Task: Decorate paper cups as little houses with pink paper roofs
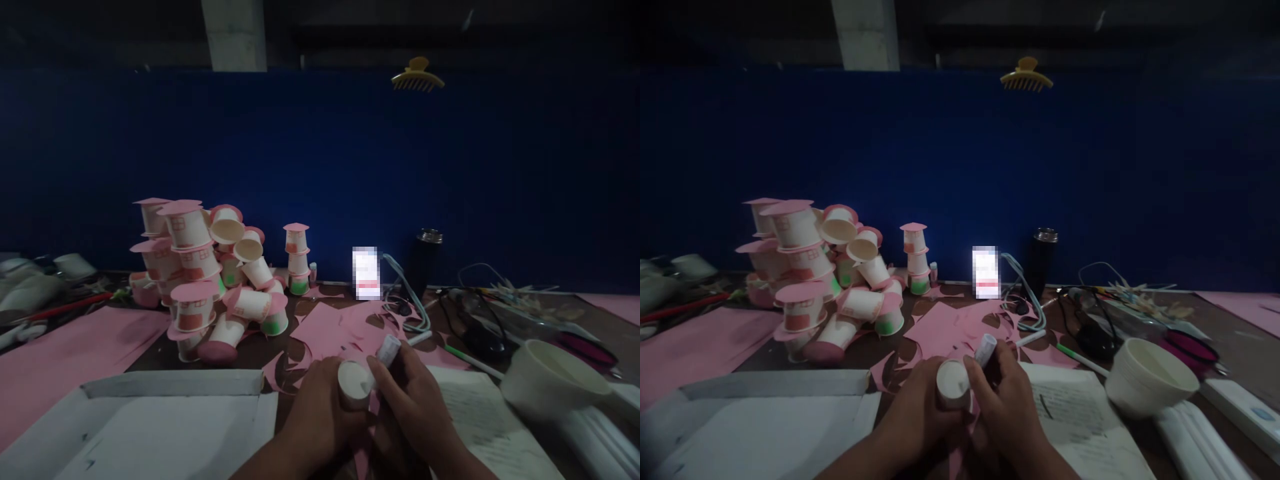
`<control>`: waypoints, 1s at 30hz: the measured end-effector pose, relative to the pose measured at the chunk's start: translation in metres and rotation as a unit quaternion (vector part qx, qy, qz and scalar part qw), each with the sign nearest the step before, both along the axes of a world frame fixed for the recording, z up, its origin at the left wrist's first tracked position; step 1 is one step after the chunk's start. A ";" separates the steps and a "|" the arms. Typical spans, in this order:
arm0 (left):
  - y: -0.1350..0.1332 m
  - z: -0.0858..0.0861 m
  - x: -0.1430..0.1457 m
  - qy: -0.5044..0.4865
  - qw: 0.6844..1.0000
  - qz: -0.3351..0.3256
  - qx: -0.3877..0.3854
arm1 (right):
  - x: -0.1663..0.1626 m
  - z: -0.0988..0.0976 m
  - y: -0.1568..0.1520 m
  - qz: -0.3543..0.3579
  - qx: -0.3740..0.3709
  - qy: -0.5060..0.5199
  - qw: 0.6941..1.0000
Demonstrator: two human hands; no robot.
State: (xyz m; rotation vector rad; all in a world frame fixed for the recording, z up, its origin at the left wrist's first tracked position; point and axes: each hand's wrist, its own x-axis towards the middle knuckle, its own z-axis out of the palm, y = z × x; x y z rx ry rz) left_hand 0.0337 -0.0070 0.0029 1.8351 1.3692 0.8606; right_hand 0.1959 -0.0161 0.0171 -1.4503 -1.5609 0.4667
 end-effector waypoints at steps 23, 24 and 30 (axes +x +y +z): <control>0.000 -0.002 -0.001 0.003 1.000 -0.006 -0.019 | 0.004 -0.007 0.009 0.058 -0.001 0.067 0.996; 0.000 -0.002 0.000 -0.001 1.000 -0.008 -0.022 | 0.004 -0.007 0.009 0.056 -0.005 0.078 0.995; -0.001 -0.001 0.000 -0.015 1.000 -0.004 -0.025 | 0.007 -0.004 0.009 0.034 -0.023 0.119 0.992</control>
